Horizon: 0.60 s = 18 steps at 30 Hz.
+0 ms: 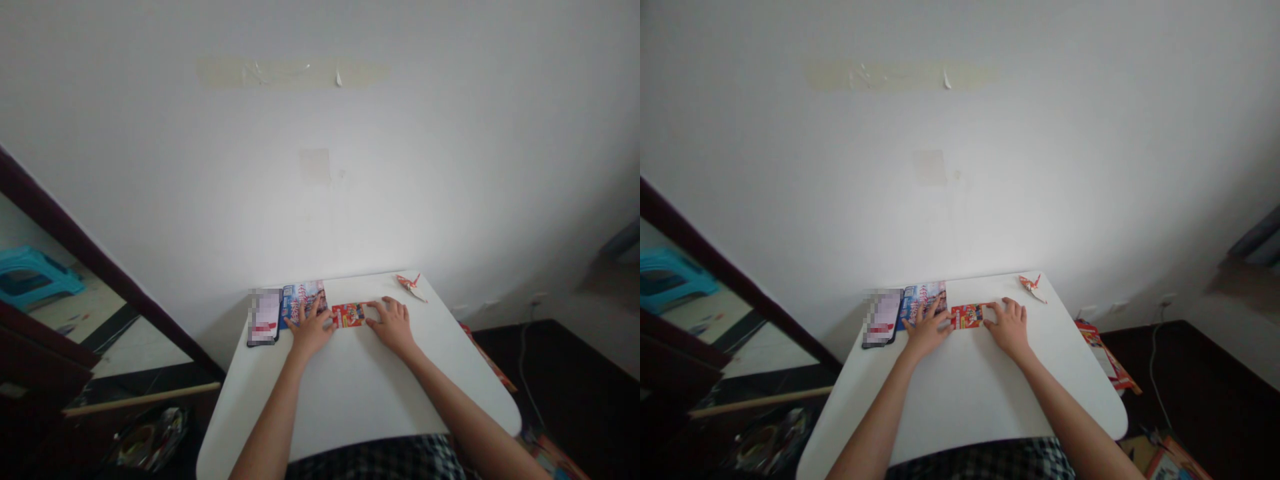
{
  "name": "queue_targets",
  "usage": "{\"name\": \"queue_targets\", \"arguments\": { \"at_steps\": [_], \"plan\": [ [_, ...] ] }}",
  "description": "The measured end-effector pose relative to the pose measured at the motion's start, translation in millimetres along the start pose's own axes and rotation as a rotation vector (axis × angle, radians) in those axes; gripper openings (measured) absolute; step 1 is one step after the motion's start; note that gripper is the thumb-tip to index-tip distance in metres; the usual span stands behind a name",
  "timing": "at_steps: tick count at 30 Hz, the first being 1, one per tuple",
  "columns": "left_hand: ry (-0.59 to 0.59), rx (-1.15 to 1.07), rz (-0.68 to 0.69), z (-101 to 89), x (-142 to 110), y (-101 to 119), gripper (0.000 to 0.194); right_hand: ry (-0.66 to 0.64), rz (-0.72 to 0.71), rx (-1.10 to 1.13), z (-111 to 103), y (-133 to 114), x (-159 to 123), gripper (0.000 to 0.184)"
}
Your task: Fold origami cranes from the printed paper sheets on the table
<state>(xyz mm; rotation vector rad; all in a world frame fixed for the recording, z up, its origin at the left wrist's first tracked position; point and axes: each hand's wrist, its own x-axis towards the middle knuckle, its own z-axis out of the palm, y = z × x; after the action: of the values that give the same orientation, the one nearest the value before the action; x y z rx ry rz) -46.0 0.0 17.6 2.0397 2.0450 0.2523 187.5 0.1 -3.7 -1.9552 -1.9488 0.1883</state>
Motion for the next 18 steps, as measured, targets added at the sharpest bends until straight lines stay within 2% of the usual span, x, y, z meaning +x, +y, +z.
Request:
{"name": "queue_targets", "arguments": {
  "at_steps": [4,8,12,18],
  "plan": [
    [0.004,-0.004,0.012,0.6,0.4,-1.9,0.031,0.001,0.0,0.004,0.2,0.2,0.6,0.043],
    [0.063,0.008,0.066,-0.3,-0.5,-2.5,0.036,0.021,-0.018,0.003,3.2,2.7,1.0,0.044],
    [0.109,0.03,0.139,0.5,-2.8,0.6,0.041,0.105,-0.061,0.027,10.5,9.9,1.2,0.046],
    [0.175,0.034,0.159,12.9,-5.1,12.3,0.04,0.232,-0.171,0.127,16.7,23.9,5.6,0.039]
  ]
}}
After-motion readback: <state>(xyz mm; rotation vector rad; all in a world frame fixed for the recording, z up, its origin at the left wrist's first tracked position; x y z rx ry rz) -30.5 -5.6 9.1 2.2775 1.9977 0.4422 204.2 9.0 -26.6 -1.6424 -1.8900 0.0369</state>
